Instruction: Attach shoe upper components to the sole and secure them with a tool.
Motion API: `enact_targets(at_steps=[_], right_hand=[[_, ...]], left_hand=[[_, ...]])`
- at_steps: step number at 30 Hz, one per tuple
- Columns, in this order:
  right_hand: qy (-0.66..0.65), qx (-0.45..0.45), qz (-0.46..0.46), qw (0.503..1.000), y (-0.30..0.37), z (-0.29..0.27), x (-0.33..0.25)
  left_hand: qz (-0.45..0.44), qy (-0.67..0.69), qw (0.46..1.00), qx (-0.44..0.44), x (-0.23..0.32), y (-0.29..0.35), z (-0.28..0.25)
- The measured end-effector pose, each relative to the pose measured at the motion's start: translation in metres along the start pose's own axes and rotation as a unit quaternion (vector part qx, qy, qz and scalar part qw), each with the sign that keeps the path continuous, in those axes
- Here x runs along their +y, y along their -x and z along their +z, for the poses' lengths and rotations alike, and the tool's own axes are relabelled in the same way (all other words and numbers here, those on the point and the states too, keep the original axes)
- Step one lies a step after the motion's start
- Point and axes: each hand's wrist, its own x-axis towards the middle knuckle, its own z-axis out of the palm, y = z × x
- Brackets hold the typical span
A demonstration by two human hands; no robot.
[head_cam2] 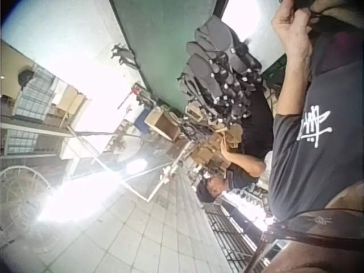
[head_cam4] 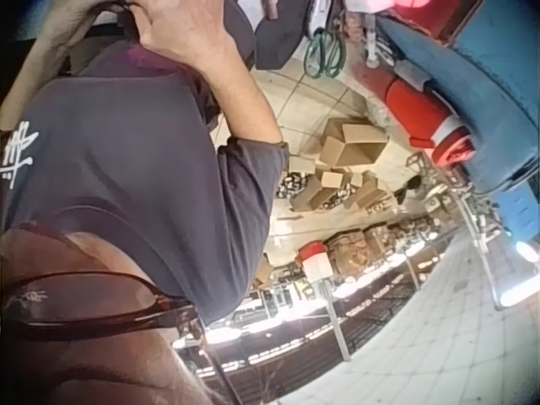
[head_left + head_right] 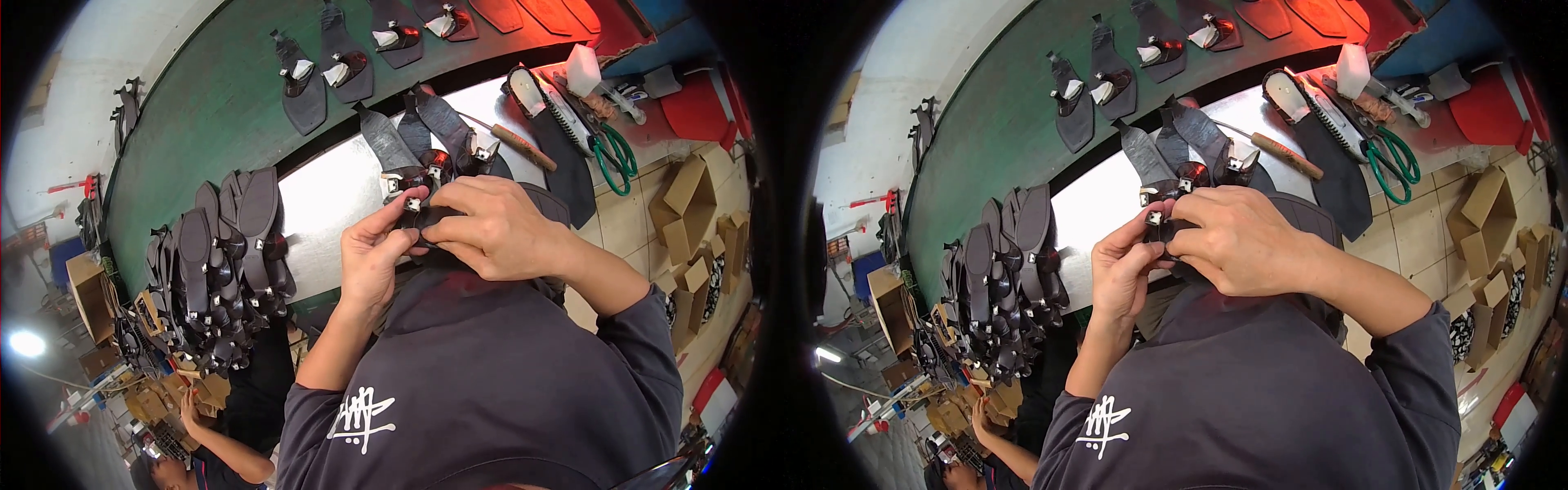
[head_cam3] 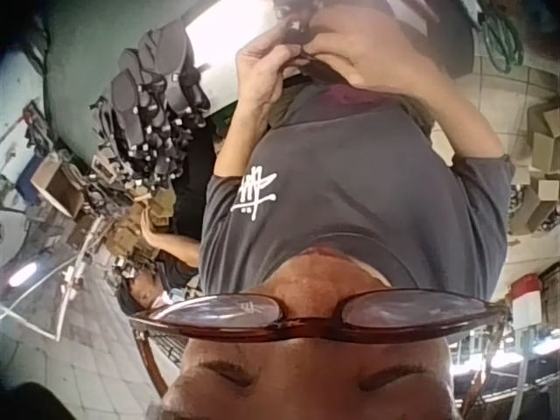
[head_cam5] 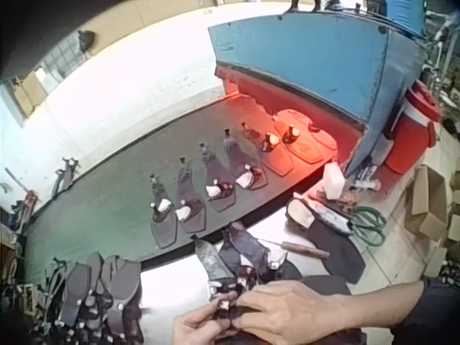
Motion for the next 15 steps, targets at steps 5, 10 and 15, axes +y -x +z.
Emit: enact_targets(at_steps=[5, 10, 15], right_hand=[[-0.003, -0.032, -0.014, 0.999, -0.003, -0.005, 0.001], [-0.067, -0.018, 0.064, 0.996, -0.002, 0.0, -0.002], [-0.074, -0.002, 0.093, 0.993, 0.001, 0.01, -0.001]], left_hand=[[-0.012, -0.007, 1.0, -0.01, 0.007, -0.004, -0.006], [0.0, -0.016, 1.0, -0.017, 0.015, -0.008, -0.008], [0.011, -0.036, 0.999, -0.015, 0.013, -0.008, -0.009]])
